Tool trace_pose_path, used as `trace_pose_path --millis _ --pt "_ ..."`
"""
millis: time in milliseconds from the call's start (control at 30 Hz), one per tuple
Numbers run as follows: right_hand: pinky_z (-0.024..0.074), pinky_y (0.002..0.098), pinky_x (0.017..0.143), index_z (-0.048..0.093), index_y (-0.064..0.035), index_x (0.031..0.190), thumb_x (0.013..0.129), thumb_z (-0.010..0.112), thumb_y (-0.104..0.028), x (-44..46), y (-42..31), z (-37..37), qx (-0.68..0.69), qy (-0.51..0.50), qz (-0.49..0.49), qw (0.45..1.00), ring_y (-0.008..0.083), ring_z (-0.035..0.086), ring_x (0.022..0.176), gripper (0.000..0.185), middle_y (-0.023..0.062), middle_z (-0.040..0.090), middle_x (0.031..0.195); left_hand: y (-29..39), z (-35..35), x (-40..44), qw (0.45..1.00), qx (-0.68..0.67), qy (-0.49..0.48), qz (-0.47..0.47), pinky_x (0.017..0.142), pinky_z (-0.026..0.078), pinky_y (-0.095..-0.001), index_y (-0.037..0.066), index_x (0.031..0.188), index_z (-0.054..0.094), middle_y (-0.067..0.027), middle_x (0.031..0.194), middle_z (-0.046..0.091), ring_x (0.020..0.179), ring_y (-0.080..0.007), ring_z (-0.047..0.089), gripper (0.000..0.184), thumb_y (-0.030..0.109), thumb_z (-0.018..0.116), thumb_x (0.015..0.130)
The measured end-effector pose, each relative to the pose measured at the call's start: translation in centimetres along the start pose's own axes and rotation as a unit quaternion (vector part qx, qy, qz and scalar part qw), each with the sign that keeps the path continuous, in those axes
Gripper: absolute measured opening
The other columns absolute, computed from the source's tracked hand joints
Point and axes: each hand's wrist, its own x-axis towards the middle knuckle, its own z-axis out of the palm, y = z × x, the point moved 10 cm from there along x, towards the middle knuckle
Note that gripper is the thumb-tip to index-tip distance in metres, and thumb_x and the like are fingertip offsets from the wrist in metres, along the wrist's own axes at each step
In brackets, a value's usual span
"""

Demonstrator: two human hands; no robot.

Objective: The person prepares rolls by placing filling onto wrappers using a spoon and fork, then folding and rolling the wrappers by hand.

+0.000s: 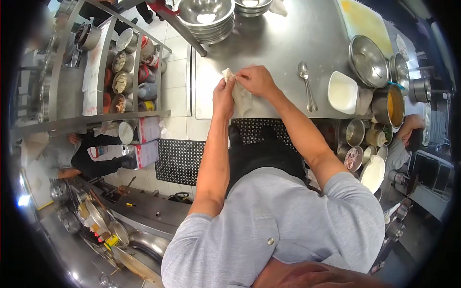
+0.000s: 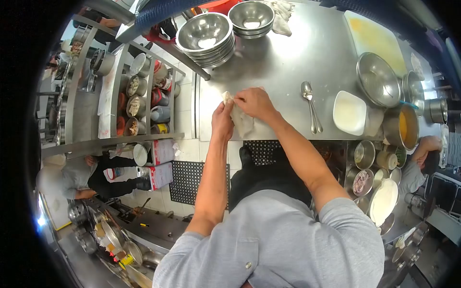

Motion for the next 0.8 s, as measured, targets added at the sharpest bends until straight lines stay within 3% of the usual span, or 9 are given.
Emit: trace_pose_path --millis 167,233,367,433,633,800 --pt "0.0507 0.043 0.076 0.075 -0.006 0.094 0.087 0.067 -0.024 -0.7 0.0 -0.5 -0.015 0.033 -0.02 0.999 0.0291 0.068 0.091 0.021 0.0116 0.074 0.093 -0.8 -0.3 0.9 0.996 -0.081 -0.016 -0.013 0.083 0.055 -0.0311 0.0 0.122 0.059 -0.0074 0.109 0.066 0.095 -0.0177 0.066 0.032 0.025 0.058 0.103" --pt "0.0519 0.0382 0.081 0.076 -0.0057 0.1 0.085 0.073 -0.021 -1.2 3.4 0.6 0.219 -0.047 0.153 0.963 0.0222 0.07 0.096 0.022 0.0121 0.075 0.098 -0.4 -0.3 0.9 0.997 -0.073 -0.017 -0.009 0.083 0.055 -0.0316 0.0 0.123 0.058 -0.0078 0.109 0.066 0.095 -0.018 0.066 0.033 0.026 0.058 0.103" --pt "0.0526 0.0343 0.082 0.076 -0.0042 0.104 0.08 0.079 -0.021 -1.7 5.3 1.2 0.261 -0.116 0.199 0.937 0.0186 0.07 0.091 0.029 0.0124 0.076 0.099 0.9 -0.1 0.4 1.0 -0.026 0.005 -0.005 0.081 0.054 -0.0305 -0.002 0.12 0.059 -0.0096 0.108 0.066 0.092 -0.0171 0.064 0.031 0.024 0.057 0.103" --pt "0.0524 0.0344 0.077 0.076 -0.0035 0.101 0.076 0.081 -0.022 -1.9 6.0 1.4 0.263 -0.139 0.213 0.931 0.02 0.069 0.08 0.031 0.0106 0.075 0.092 0.9 -0.4 0.7 1.0 -0.013 0.014 0.002 0.081 0.054 -0.0306 -0.002 0.12 0.06 -0.0096 0.107 0.066 0.091 -0.0173 0.064 0.031 0.024 0.058 0.103" --pt "0.0501 0.0347 0.071 0.076 -0.0025 0.098 0.075 0.079 -0.021 -2.4 7.0 0.0 0.191 -0.116 0.234 0.946 0.0184 0.066 0.075 0.029 0.0091 0.073 0.082 0.6 -1.2 1.3 0.999 0.004 0.05 0.018 0.081 0.055 -0.0328 -0.002 0.121 0.057 -0.0104 0.102 0.066 0.09 -0.0194 0.065 0.033 0.026 0.056 0.104" --pt "0.0506 0.0317 0.072 0.074 -0.0012 0.099 0.078 0.078 -0.017 -3.5 7.4 -1.4 0.206 -0.08 0.259 0.94 0.0154 0.065 0.075 0.027 0.0079 0.073 0.085 0.9 -2.1 1.8 0.996 -0.036 0.079 0.025 0.078 0.056 -0.0377 -0.001 0.117 0.054 -0.0138 0.104 0.064 0.087 -0.0233 0.064 0.029 0.025 0.053 0.105"
